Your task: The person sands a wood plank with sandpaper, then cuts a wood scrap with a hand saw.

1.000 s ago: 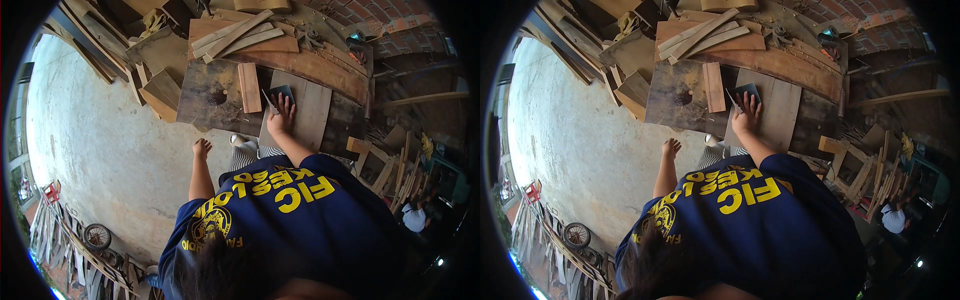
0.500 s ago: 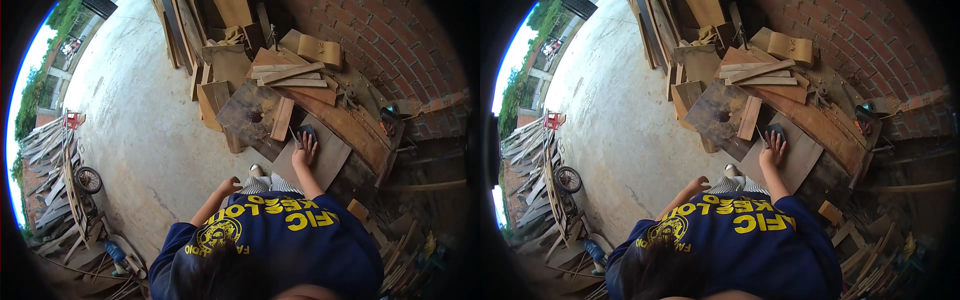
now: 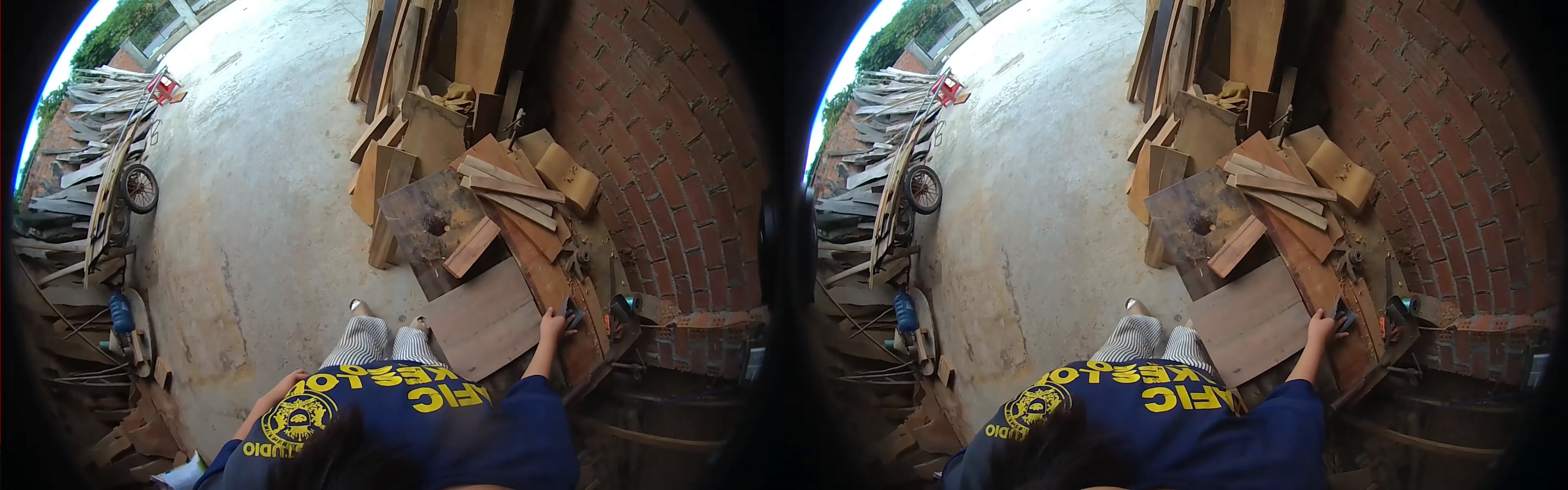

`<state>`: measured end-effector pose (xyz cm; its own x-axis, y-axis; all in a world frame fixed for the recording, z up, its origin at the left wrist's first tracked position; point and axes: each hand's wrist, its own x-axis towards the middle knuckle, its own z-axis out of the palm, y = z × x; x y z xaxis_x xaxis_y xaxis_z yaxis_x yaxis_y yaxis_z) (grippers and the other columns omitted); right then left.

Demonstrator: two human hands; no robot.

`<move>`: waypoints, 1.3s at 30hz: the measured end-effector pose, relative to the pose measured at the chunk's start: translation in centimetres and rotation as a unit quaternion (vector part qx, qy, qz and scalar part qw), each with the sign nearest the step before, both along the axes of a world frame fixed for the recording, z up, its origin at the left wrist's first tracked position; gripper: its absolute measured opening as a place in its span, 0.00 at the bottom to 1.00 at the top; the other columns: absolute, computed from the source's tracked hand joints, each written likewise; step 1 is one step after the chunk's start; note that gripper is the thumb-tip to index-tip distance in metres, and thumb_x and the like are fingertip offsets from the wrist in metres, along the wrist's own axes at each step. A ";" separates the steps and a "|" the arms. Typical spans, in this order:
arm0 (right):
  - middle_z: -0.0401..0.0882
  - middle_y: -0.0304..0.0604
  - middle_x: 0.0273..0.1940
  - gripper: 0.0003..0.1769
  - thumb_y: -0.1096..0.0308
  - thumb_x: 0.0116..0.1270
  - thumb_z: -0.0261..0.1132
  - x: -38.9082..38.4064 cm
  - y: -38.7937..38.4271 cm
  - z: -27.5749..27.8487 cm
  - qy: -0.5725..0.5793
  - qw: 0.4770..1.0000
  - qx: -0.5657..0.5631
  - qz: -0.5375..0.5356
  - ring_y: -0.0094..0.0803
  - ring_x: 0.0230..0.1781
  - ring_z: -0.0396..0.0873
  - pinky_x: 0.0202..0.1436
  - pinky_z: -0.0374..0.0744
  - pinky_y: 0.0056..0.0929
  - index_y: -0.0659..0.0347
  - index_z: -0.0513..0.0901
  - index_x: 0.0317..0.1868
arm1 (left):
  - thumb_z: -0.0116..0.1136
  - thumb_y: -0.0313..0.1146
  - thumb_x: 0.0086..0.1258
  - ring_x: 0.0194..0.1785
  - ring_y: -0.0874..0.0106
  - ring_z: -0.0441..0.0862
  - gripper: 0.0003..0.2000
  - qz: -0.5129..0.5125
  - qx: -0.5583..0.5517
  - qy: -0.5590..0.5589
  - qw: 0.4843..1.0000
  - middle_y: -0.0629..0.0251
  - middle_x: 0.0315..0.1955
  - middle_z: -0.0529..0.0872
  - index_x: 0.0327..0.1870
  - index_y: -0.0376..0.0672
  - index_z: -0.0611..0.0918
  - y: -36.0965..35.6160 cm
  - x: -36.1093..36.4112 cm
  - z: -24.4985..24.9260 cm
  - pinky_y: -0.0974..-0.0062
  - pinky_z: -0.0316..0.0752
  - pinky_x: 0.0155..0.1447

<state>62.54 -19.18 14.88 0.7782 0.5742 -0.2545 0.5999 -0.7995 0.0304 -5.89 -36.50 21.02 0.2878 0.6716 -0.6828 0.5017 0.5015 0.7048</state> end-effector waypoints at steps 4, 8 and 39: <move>0.51 0.57 0.72 0.39 0.47 0.62 0.53 -0.2 1.3 0.0 -0.005 1.000 -0.023 -0.008 0.45 0.76 0.44 0.71 0.26 0.62 0.78 0.70 0.59 | 0.60 0.34 0.61 0.54 0.65 0.77 0.15 0.036 0.040 -0.003 0.999 0.61 0.47 0.79 0.47 0.39 0.80 -4.1 0.0 -3.8 0.69 0.68 0.59; 0.60 0.56 0.69 0.37 0.44 0.61 0.53 -2.6 2.2 4.1 0.049 0.994 -0.028 -0.092 0.48 0.76 0.41 0.66 0.14 0.61 0.67 0.74 0.60 | 0.60 0.34 0.61 0.54 0.65 0.77 0.15 0.097 0.081 0.010 0.992 0.61 0.47 0.79 0.47 0.40 0.80 -9.0 -0.1 -6.7 0.69 0.68 0.59; 0.69 0.55 0.62 0.23 0.64 0.63 0.55 -59.8 18.7 -9.1 -0.043 0.963 -0.155 0.217 0.45 0.64 0.67 0.66 0.66 0.40 0.64 0.76 0.57 | 0.58 0.37 0.62 0.54 0.66 0.77 0.15 0.374 0.252 0.302 0.840 0.64 0.47 0.80 0.49 0.43 0.79 -15.1 -30.5 -14.1 0.67 0.67 0.59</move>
